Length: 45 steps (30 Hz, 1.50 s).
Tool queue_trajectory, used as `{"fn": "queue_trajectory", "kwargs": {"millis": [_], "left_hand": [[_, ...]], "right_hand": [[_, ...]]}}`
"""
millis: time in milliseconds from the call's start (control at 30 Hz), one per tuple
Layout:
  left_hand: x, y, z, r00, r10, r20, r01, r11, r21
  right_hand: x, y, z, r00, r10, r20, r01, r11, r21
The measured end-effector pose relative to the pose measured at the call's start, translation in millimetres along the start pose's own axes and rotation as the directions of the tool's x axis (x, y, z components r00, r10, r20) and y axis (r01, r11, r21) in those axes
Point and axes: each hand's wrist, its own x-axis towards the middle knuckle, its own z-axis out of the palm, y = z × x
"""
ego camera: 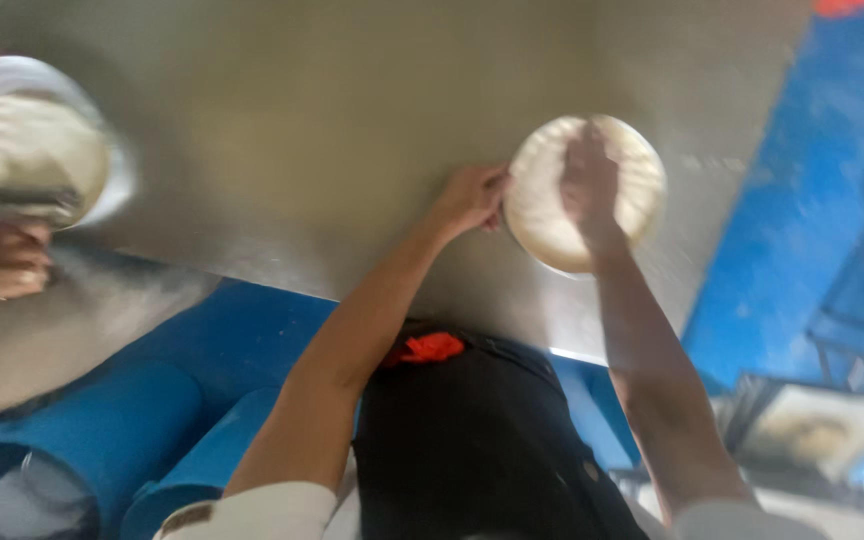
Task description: The person stretches and presses dough into circular metal pans by hand on a stainless steel table.
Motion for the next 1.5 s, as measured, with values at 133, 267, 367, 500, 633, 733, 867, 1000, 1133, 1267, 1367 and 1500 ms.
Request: {"fn": "queue_trajectory", "kwargs": {"millis": [133,267,367,500,633,733,867,1000,1133,1267,1367,1500], "left_hand": [[33.6,-26.1,-94.2,0.933,0.134,-0.333,-0.046,0.965,0.26],[66.4,-48.3,-264.5,0.52,0.197,-0.831,0.119,0.947,0.299],[57.4,-34.7,-380.9,0.379,-0.165,-0.91,-0.052,0.979,-0.199],[41.3,-8.5,-439.2,0.423,-0.416,-0.805,-0.261,0.794,-0.548],[30.3,-0.5,-443.3,0.474,-0.366,-0.801,-0.315,0.779,-0.542],[29.5,-3.1,-437.3,0.49,-0.314,-0.813,-0.306,0.811,-0.498],[6.3,-25.5,-401.5,0.506,-0.098,-0.857,-0.211,0.949,-0.233],[-45.3,-61.8,-282.9,0.827,-0.034,-0.561,-0.044,0.991,-0.124],[-60.7,-61.3,-125.9,0.978,-0.068,-0.197,0.049,0.994,-0.1],[-74.0,-15.9,-16.7,0.993,-0.118,0.027,0.106,0.956,0.273],[-59.1,5.0,2.1,0.992,-0.089,0.089,0.069,0.975,0.209],[-40.5,-2.0,6.7,0.978,0.207,-0.002,-0.188,0.894,0.407]], "right_hand": [[-46.0,-37.0,14.7,0.994,-0.04,-0.102,0.035,0.998,-0.051],[-140.5,-69.3,34.3,0.953,-0.094,0.287,0.201,0.906,-0.371],[-130.8,-72.8,27.9,0.876,-0.238,0.421,0.394,0.854,-0.338],[-45.8,-70.3,15.0,0.961,-0.159,0.225,0.237,0.894,-0.381],[-10.9,-88.9,2.1,0.971,-0.056,-0.231,0.09,0.986,0.139],[-15.6,-111.3,15.8,0.904,-0.257,-0.342,0.427,0.476,0.769],[-61.4,-121.0,-1.0,0.996,-0.08,-0.029,0.085,0.906,0.415],[-79.0,-109.8,-14.6,0.994,0.065,-0.085,-0.014,0.869,0.494],[-82.3,-99.8,-8.1,0.982,-0.061,-0.179,0.12,0.932,0.342],[-98.5,-88.2,19.1,0.977,-0.185,0.104,0.188,0.982,-0.019],[-116.3,-62.3,18.6,0.975,-0.168,0.146,0.181,0.98,-0.08],[-131.0,-65.8,29.7,0.968,-0.194,0.158,0.204,0.978,-0.05]]}}
